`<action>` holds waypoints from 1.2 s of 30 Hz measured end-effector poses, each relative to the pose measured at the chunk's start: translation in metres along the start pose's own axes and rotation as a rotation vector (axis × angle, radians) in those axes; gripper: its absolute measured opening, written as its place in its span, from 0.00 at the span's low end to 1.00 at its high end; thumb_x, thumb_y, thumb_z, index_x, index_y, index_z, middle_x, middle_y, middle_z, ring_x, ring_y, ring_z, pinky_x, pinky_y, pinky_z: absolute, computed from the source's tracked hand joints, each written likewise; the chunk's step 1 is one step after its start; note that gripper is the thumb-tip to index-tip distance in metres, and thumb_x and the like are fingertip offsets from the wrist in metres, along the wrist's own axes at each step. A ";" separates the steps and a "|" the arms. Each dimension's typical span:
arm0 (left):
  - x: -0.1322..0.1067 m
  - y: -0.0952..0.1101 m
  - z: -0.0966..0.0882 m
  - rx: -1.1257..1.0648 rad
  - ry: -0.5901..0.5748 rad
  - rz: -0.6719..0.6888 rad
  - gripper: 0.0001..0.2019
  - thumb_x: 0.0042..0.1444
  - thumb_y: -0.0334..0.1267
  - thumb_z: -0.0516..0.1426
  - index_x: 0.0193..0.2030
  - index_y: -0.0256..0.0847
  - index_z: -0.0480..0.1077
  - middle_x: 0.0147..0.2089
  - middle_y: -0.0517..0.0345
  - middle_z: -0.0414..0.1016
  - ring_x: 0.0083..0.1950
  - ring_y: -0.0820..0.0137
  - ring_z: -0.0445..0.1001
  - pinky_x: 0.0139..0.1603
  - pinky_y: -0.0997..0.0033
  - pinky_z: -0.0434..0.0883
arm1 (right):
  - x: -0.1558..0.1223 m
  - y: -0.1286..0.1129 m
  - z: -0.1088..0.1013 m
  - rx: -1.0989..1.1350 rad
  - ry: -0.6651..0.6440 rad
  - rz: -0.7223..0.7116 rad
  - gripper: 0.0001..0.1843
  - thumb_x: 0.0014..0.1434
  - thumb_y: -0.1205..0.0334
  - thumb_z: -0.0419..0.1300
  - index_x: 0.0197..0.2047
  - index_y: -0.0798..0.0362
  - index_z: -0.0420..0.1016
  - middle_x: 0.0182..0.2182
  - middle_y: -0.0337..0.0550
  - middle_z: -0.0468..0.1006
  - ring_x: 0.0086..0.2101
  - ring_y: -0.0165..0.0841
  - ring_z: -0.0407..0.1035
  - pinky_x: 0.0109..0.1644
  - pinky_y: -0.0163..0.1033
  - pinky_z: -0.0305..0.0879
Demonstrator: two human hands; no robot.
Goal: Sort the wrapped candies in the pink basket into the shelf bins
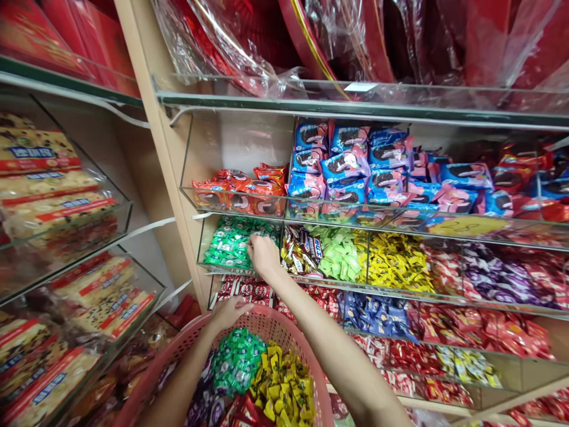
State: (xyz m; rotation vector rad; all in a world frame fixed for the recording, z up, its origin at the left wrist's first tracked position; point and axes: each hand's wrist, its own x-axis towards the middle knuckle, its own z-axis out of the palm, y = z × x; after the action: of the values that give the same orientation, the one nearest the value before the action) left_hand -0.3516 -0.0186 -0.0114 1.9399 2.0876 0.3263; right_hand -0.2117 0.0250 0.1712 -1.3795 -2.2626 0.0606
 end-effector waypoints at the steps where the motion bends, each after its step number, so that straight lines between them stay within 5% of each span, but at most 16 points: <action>1: 0.000 0.000 0.000 0.004 0.001 0.003 0.27 0.52 0.64 0.43 0.39 0.45 0.71 0.39 0.54 0.77 0.43 0.63 0.73 0.38 0.72 0.60 | 0.007 0.000 0.002 -0.072 -0.010 -0.011 0.13 0.60 0.65 0.48 0.43 0.51 0.71 0.38 0.47 0.75 0.37 0.36 0.70 0.37 0.36 0.61; 9: 0.000 -0.001 0.002 0.019 0.011 0.006 0.28 0.53 0.64 0.42 0.37 0.45 0.71 0.38 0.55 0.77 0.41 0.63 0.73 0.36 0.73 0.59 | 0.029 0.005 0.017 -0.337 -0.148 -0.132 0.17 0.59 0.72 0.46 0.46 0.52 0.71 0.49 0.53 0.64 0.47 0.39 0.63 0.40 0.38 0.64; 17: 0.000 0.001 -0.001 0.020 0.001 -0.001 0.26 0.53 0.62 0.43 0.40 0.45 0.70 0.39 0.55 0.76 0.43 0.63 0.73 0.37 0.73 0.60 | 0.022 0.007 0.011 -0.290 -0.051 -0.209 0.12 0.59 0.70 0.48 0.42 0.55 0.70 0.48 0.55 0.66 0.47 0.42 0.60 0.44 0.43 0.61; 26: -0.002 0.002 -0.002 0.023 0.008 0.014 0.27 0.53 0.63 0.42 0.37 0.45 0.70 0.39 0.55 0.77 0.42 0.63 0.73 0.37 0.73 0.60 | 0.004 0.014 0.022 0.073 0.045 -0.187 0.12 0.62 0.59 0.49 0.47 0.52 0.64 0.32 0.43 0.75 0.32 0.34 0.69 0.36 0.35 0.57; 32: -0.001 0.000 -0.001 0.043 0.005 0.024 0.27 0.53 0.63 0.42 0.37 0.45 0.70 0.38 0.55 0.77 0.42 0.62 0.73 0.37 0.72 0.61 | 0.005 0.021 0.034 0.546 0.107 -0.214 0.09 0.59 0.61 0.53 0.39 0.55 0.69 0.31 0.40 0.74 0.27 0.28 0.68 0.34 0.32 0.61; 36: -0.002 0.002 -0.003 0.030 -0.002 0.007 0.27 0.53 0.63 0.42 0.40 0.44 0.70 0.40 0.54 0.77 0.43 0.63 0.73 0.38 0.73 0.60 | 0.005 0.021 0.035 0.654 0.187 -0.250 0.09 0.56 0.59 0.56 0.37 0.56 0.71 0.33 0.43 0.72 0.30 0.29 0.68 0.36 0.34 0.64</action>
State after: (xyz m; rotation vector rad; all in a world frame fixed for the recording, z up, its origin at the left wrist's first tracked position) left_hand -0.3506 -0.0208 -0.0075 1.9640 2.0971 0.2956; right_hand -0.2112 0.0468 0.1367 -0.7238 -1.9792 0.5149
